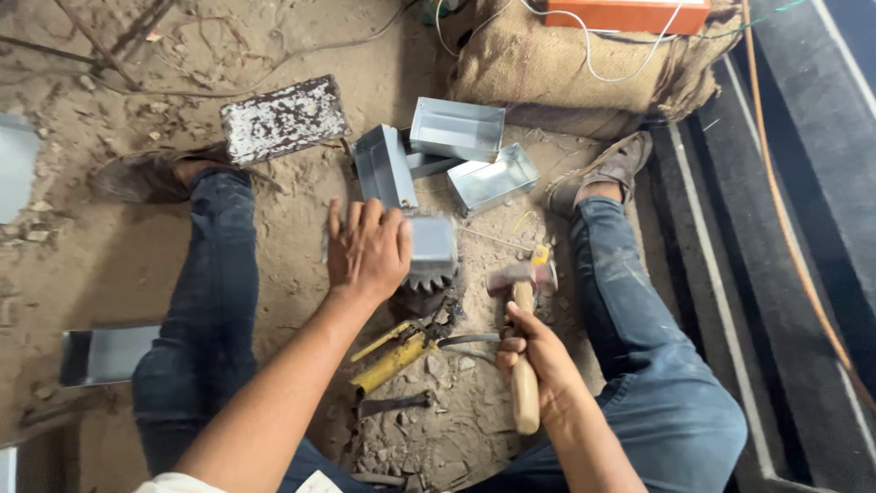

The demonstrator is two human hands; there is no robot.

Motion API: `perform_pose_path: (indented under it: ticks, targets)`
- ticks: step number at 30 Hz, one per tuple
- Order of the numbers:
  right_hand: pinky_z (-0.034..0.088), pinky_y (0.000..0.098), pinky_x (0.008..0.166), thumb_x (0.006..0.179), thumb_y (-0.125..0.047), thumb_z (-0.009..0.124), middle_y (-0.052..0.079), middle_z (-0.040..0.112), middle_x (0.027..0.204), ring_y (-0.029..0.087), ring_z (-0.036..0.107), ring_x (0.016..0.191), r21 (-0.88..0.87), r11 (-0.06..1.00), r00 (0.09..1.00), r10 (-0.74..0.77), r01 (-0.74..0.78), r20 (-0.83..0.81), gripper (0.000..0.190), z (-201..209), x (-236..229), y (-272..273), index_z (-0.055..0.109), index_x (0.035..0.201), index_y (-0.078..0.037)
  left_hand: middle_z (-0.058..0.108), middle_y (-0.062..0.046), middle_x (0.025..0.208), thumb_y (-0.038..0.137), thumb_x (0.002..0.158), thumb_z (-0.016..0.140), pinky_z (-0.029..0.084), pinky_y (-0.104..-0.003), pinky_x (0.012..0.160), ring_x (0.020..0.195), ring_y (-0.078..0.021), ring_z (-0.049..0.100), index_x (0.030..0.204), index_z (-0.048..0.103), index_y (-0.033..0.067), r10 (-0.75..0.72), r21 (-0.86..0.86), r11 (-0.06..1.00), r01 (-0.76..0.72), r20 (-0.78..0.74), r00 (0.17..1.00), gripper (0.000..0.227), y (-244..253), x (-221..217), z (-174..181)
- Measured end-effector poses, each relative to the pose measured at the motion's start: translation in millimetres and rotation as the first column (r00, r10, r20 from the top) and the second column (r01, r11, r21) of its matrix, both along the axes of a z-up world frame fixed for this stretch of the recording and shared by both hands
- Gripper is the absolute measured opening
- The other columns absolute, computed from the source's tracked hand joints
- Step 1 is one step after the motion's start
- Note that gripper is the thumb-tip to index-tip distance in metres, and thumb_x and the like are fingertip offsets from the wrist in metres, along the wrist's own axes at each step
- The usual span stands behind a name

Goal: The person welds the seams of small rectangular metal boxes using a handheld welding torch, then uses a hammer to tap and flatten the welded joints. The person handles multiple metal boxes one at a time, repositioning them on a gear-shaped support during the process.

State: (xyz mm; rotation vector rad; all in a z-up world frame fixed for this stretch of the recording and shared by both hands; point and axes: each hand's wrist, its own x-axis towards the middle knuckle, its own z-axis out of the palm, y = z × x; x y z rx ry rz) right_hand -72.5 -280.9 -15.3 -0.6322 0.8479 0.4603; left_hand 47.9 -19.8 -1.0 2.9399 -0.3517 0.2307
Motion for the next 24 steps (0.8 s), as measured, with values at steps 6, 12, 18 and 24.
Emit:
perform_pose_path:
  ticks: [6,12,18,24]
  targets:
    - [0.046,0.0270,0.044,0.097,-0.027,0.065,0.003,0.056,0.073,0.008,0.051,0.052,-0.574,0.818,0.848,0.328,-0.035,0.416,0.024,53,-1,26,0.055,0.104,-0.006,0.064,-0.006,0.094,0.033,0.103,0.037,0.037,-0.048,0.084,0.087,-0.0255,0.058,0.107,0.065,0.0148,-0.105,-0.219,0.970,0.103,0.002,0.994,0.033,1,8,-1]
    - [0.042,0.0233,0.042,0.094,-0.019,0.066,-0.002,0.054,0.071,0.005,0.049,0.054,-0.705,0.710,0.780,0.442,-0.002,0.443,0.026,90,-12,37,0.060,0.116,-0.007,0.066,-0.007,0.095,0.030,0.103,0.039,0.037,-0.050,0.090,0.090,-0.0246,0.059,0.110,0.065,0.0140,-0.129,-0.163,0.980,0.114,-0.083,0.988,0.032,0,13,0]
    - [0.040,0.0227,0.043,0.097,-0.024,0.065,-0.002,0.053,0.067,0.006,0.048,0.052,-0.762,0.641,0.795,0.508,-0.092,0.331,0.021,82,0,52,0.062,0.106,-0.004,0.066,-0.009,0.097,0.032,0.102,0.041,0.038,-0.053,0.087,0.092,-0.0271,0.060,0.113,0.065,0.0110,-0.148,-0.190,0.969,0.155,0.048,0.988,0.034,2,13,-4]
    - [0.036,0.0255,0.039,0.097,-0.028,0.064,-0.002,0.051,0.064,0.007,0.044,0.048,-0.813,0.571,0.816,0.520,-0.113,0.251,0.023,96,9,43,0.063,0.101,-0.005,0.068,-0.006,0.099,0.034,0.102,0.039,0.039,-0.052,0.091,0.098,-0.0268,0.060,0.106,0.065,0.0159,-0.092,-0.176,0.981,0.080,-0.058,0.994,0.032,-6,11,8]
